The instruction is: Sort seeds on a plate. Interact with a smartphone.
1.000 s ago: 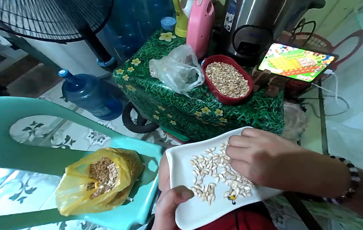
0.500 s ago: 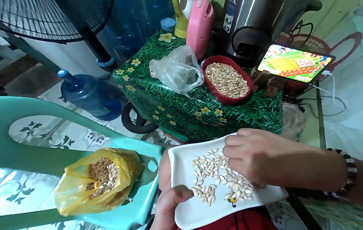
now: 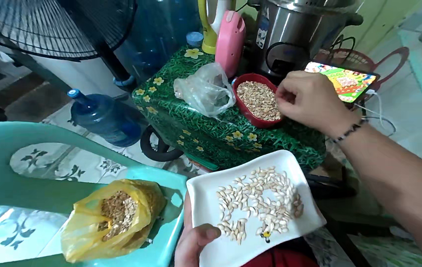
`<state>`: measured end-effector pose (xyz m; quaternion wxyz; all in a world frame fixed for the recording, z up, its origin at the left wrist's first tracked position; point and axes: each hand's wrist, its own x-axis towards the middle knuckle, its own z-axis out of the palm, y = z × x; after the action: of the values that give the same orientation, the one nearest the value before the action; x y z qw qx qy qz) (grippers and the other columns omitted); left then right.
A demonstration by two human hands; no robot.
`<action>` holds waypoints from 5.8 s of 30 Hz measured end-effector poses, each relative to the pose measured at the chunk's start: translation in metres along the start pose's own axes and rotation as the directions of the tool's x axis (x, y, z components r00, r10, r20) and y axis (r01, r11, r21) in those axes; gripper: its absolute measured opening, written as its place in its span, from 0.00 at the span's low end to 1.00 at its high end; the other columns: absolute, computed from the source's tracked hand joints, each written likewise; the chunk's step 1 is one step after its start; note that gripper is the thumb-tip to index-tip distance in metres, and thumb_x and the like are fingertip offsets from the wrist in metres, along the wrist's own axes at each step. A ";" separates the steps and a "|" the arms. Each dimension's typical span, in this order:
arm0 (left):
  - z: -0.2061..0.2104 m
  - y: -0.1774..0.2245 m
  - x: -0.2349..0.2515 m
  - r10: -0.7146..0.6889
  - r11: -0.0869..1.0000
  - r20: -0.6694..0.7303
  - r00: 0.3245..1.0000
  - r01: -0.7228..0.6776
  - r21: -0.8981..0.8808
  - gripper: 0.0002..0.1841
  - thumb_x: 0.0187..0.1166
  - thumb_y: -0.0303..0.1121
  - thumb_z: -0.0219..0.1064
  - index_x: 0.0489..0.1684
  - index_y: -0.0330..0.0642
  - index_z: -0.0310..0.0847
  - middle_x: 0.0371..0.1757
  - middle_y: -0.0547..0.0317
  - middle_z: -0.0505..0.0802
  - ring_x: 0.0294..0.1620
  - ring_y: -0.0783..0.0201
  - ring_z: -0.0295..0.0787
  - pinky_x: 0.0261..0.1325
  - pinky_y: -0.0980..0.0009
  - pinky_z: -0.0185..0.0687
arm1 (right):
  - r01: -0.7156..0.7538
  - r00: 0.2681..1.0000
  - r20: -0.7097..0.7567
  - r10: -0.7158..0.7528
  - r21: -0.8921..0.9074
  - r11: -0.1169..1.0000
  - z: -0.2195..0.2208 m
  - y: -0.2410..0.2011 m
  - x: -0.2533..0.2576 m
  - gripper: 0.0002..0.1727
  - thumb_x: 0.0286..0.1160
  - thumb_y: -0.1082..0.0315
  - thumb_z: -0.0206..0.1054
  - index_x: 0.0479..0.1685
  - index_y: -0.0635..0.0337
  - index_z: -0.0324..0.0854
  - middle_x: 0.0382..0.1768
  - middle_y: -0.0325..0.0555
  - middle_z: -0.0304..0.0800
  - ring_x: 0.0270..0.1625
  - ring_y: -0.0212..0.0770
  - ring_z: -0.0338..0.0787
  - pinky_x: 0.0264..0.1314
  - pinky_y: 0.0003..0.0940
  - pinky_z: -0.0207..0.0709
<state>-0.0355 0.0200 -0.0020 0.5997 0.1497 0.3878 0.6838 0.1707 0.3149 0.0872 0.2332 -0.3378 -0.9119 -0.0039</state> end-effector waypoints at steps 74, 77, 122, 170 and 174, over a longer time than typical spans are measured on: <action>0.039 -0.004 0.067 0.120 0.991 0.044 0.992 -0.122 0.050 0.12 0.56 0.29 0.75 0.39 0.50 0.91 0.36 0.60 0.98 0.38 0.71 0.96 0.44 0.69 0.93 | -0.633 0.718 -0.428 0.548 -0.074 0.771 -0.001 0.118 -0.077 0.48 0.59 0.44 0.81 0.87 0.43 0.70 0.79 0.51 0.78 0.90 0.69 0.58 0.82 0.88 0.26; 0.038 -0.004 0.067 0.115 0.992 0.049 0.992 -0.117 0.045 0.11 0.57 0.30 0.75 0.38 0.50 0.92 0.36 0.60 0.98 0.38 0.71 0.96 0.44 0.70 0.93 | -0.637 0.715 -0.444 0.540 -0.097 0.764 0.001 0.118 -0.074 0.48 0.58 0.48 0.82 0.87 0.44 0.70 0.77 0.51 0.80 0.89 0.70 0.59 0.81 0.89 0.27; 0.030 -0.010 0.077 -0.014 0.997 0.164 0.986 0.027 -0.075 0.18 0.67 0.33 0.68 0.57 0.40 0.78 0.42 0.52 0.96 0.44 0.61 0.97 0.50 0.60 0.94 | 0.017 1.000 0.019 -0.021 0.190 0.982 -0.008 -0.062 -0.107 0.12 0.83 0.63 0.63 0.44 0.52 0.95 0.38 0.38 0.91 0.43 0.34 0.86 0.44 0.28 0.80; 0.035 -0.009 0.075 0.028 0.998 0.163 0.986 -0.019 -0.060 0.18 0.81 0.42 0.63 0.61 0.41 0.76 0.46 0.55 0.96 0.49 0.63 0.96 0.55 0.62 0.93 | -0.008 0.979 0.203 -0.008 0.078 0.997 -0.013 -0.077 -0.099 0.18 0.80 0.49 0.64 0.57 0.46 0.92 0.44 0.41 0.89 0.47 0.45 0.88 0.46 0.44 0.82; 0.036 -0.009 0.074 0.036 0.999 0.147 0.988 -0.035 -0.011 0.17 0.81 0.42 0.62 0.60 0.42 0.77 0.44 0.57 0.97 0.47 0.65 0.96 0.53 0.64 0.94 | 0.042 0.990 0.125 -0.065 0.178 0.983 0.001 -0.086 -0.093 0.12 0.83 0.63 0.62 0.41 0.53 0.92 0.36 0.41 0.89 0.41 0.39 0.88 0.42 0.33 0.83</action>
<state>-0.0224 0.1020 -0.0043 0.6151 0.2041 0.3368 0.6830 0.1791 0.1918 0.0591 0.2020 -0.2908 -0.9307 0.0919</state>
